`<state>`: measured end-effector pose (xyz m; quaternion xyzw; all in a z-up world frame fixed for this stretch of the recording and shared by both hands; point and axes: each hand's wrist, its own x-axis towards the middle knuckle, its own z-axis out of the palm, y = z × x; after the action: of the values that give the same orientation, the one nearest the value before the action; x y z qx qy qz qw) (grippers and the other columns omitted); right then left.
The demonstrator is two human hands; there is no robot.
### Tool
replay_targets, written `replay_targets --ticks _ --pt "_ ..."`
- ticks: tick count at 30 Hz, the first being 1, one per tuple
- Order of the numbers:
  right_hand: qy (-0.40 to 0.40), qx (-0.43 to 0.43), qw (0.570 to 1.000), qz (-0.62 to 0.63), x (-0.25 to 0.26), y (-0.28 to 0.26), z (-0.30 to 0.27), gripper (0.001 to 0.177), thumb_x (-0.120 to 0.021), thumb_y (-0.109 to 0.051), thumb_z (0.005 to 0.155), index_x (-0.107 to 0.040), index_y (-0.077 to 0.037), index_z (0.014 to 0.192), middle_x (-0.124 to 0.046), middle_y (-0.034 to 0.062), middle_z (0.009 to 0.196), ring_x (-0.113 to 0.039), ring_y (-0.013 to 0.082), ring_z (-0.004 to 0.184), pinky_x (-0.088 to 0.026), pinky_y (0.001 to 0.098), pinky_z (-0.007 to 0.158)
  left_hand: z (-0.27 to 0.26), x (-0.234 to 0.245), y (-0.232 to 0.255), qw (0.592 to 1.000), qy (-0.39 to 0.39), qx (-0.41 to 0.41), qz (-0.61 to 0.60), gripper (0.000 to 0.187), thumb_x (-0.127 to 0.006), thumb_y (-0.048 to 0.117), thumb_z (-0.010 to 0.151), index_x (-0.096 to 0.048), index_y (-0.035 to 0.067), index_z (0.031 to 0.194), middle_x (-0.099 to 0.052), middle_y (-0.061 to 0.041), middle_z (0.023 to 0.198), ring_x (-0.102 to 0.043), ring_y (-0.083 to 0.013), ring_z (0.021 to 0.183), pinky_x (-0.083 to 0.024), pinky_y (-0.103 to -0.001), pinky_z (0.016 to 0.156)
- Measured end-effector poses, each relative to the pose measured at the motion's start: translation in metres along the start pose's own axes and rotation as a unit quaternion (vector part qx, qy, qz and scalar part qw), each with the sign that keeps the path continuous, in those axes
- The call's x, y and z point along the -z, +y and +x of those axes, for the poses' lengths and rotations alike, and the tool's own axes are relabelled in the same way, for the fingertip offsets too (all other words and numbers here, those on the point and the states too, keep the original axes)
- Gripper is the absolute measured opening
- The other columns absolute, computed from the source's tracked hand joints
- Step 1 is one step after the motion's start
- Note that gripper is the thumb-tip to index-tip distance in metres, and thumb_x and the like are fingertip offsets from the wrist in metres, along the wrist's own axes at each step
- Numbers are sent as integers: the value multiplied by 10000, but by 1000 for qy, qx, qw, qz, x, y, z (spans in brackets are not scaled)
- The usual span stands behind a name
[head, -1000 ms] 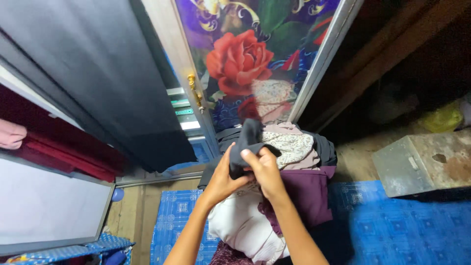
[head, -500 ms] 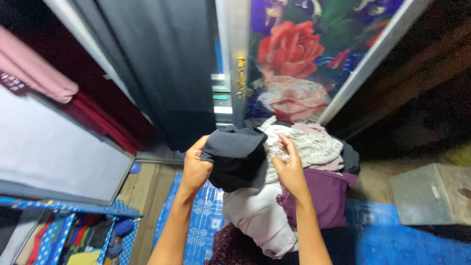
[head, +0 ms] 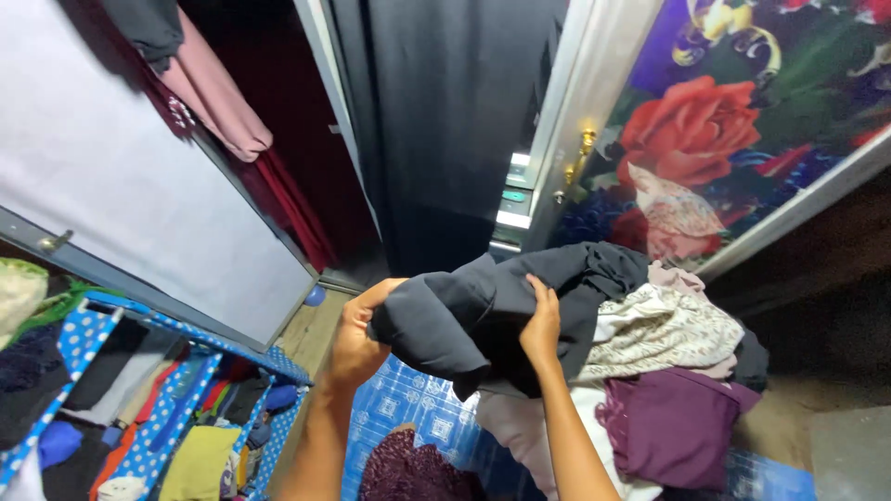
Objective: Hanging various pieces of clothing on hangers and placing them in a wardrobe.
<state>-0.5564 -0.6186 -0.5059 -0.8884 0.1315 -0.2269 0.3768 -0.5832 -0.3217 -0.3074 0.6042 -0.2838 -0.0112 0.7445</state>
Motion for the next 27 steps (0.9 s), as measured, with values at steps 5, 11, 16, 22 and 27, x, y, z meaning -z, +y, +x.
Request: replay_targets --ticks 5,11,16,22,27 --pt "100 -60 980 159 -17 -7 4 456 -597 91 879 -645 -121 1279 -738 140 1157 -697 264 1117 -525 354 990 5 63 -27 997 -41 42 -58 295 -633 70 1002 -666 -20 1281 -719 -23 1179 -649 -102 1084 -522 -276 977" --pt "282 -51 900 330 -5 -39 15 366 -574 47 941 -609 -7 1301 -695 55 1172 -655 163 1073 -523 287 976 57 123 -74 980 -101 124 118 542 -610 -90 799 -663 24 1327 -737 -69 1229 -653 -162 1164 -493 -303 1029" --pt "297 -36 912 281 -11 -64 10 373 -625 68 921 -615 26 1291 -688 84 1162 -638 166 1071 -501 285 980 103 109 -113 824 -312 230 413 849 -827 281 785 -419 166 1520 -603 -175 1359 -566 -298 1298 -432 -387 1099" --pt "310 -91 914 246 -3 -101 8 310 -627 25 924 -705 -17 1222 -761 90 1131 -694 165 1044 -531 286 955 124 33 -167 852 -395 146 311 1123 -890 435 689 -291 96 1577 -472 -283 1470 -463 -373 1378 -392 -450 1130" --pt "279 -156 939 126 30 -111 3 347 -638 25 887 -734 -68 1207 -777 139 1123 -755 223 1053 -559 303 905 99 -33 -226 892 -403 31 201 1327 -961 405 601 -128 -19 1543 -316 -364 1517 -328 -441 1436 -315 -468 1114"
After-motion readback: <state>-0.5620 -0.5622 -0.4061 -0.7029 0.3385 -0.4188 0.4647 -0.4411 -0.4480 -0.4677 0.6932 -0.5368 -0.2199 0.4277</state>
